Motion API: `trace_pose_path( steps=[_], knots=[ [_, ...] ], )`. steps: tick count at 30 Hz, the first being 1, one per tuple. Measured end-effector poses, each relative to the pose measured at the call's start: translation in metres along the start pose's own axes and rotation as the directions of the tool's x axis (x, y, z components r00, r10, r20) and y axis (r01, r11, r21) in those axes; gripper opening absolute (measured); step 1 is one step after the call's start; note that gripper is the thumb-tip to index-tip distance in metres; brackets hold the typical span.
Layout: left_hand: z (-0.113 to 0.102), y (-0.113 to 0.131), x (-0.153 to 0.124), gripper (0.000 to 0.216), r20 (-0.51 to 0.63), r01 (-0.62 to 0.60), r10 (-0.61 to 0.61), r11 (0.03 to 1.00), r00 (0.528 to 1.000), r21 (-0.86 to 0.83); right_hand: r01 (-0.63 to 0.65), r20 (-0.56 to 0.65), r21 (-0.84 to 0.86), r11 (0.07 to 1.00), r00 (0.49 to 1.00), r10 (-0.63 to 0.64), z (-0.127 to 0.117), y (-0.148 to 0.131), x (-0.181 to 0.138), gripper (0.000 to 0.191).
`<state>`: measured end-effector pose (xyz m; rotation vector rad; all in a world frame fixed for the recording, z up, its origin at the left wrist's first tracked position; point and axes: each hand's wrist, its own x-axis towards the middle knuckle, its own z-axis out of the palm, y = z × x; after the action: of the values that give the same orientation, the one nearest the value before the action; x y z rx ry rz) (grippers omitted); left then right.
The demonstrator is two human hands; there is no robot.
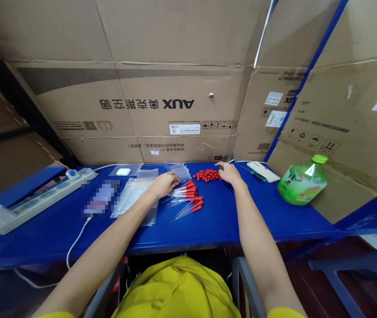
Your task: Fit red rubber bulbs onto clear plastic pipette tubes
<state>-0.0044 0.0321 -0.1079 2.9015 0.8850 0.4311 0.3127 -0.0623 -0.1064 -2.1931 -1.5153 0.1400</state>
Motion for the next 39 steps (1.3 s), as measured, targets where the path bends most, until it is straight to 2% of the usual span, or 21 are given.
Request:
trace_pose_path(
  steps=[7, 14, 19, 23, 28, 32, 36, 39],
  knots=[
    [0.002, -0.001, -0.001, 0.013, -0.104, 0.030, -0.040, 0.996, 0.994, -0.088, 0.073, 0.014, 0.010, 0.997, 0.997, -0.073, -0.002, -0.005, -0.002, 0.034],
    [0.002, 0.002, 0.001, 0.010, -0.186, 0.022, -0.051, 0.987, 0.981, -0.158, 0.042, 0.005, -0.008, 0.999, 0.999, -0.042, -0.004, -0.007, -0.004, 0.026],
    [-0.003, 0.007, 0.000, 0.013, -0.171, 0.045, -0.084, 0.975, 0.982, -0.219, 0.031, -0.031, -0.018, 0.999, 0.999, -0.031, -0.006, -0.010, -0.006, 0.023],
    [-0.006, 0.010, -0.001, 0.013, -0.147, 0.056, -0.104, 0.953, 0.984, -0.298, 0.034, -0.095, -0.028, 0.999, 0.995, -0.037, -0.007, -0.012, -0.008, 0.020],
    [-0.008, 0.015, -0.002, 0.011, -0.170, 0.036, -0.104, 0.932, 0.980, -0.361, 0.057, -0.190, -0.009, 0.998, 0.980, -0.058, -0.010, -0.015, -0.007, 0.020],
    [-0.008, 0.016, -0.002, 0.019, -0.171, 0.008, -0.076, 0.930, 0.982, -0.368, 0.174, -0.288, 0.186, 0.967, 0.951, -0.115, -0.011, -0.024, -0.008, 0.021],
    [-0.007, 0.013, -0.001, 0.030, -0.193, -0.047, -0.019, 0.942, 0.981, -0.331, 0.322, -0.376, 0.403, 0.857, 0.912, -0.166, -0.007, -0.042, -0.012, 0.023],
    [-0.007, 0.013, -0.001, 0.032, -0.215, -0.049, -0.019, 0.950, 0.976, -0.308, 0.460, -0.403, 0.443, 0.770, 0.869, -0.287, -0.001, -0.060, -0.018, 0.022]
  ],
)
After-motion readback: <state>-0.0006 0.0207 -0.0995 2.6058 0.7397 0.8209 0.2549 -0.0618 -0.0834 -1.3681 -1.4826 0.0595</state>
